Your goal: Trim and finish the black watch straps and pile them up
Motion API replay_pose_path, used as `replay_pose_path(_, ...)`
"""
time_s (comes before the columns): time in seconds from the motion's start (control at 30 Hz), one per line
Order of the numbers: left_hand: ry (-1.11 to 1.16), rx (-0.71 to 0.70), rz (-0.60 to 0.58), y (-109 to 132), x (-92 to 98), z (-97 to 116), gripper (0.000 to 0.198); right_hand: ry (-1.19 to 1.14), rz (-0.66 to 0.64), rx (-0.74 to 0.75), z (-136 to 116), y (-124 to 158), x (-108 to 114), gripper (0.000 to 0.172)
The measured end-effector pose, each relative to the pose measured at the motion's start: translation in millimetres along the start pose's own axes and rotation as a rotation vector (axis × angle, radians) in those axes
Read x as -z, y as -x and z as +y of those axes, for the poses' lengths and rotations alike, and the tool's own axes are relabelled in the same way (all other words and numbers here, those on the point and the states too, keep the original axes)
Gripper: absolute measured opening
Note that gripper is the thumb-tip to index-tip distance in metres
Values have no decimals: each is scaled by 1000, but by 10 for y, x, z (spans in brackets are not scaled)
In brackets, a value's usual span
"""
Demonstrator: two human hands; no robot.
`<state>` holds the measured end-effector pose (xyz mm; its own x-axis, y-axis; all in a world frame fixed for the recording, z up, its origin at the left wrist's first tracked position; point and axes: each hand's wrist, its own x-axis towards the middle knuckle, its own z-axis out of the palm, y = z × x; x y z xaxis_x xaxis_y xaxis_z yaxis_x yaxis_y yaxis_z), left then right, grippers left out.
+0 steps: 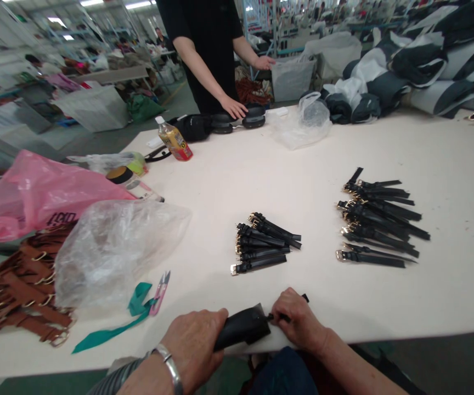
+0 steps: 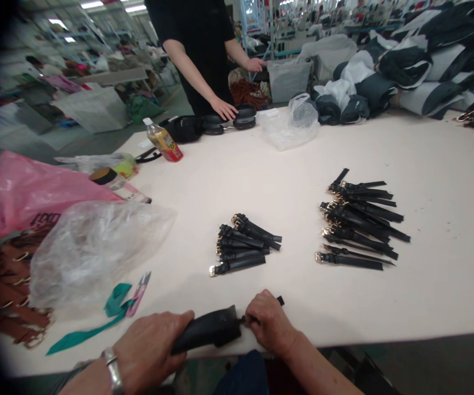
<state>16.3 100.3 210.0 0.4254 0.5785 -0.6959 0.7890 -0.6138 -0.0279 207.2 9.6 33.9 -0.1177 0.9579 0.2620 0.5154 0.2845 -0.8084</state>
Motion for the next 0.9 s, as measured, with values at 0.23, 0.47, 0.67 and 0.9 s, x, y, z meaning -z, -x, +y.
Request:
replay_pose_path(0.23, 11, -40, 8, 2, 13, 60, 29, 64, -49, 98, -13, 7, 9, 17)
replay_pose_path(0.47, 56, 64, 35, 41, -151, -180, 37, 113, -78, 104, -57, 7, 58, 9)
replay_pose_path(0.67, 130, 65, 22, 127, -138, -395, 22, 169, -82, 184, -35, 26, 25, 14)
replay_pose_path(0.9, 160, 25, -37, 20, -140, -154, 19, 165, -114, 215, -73, 9, 58, 23)
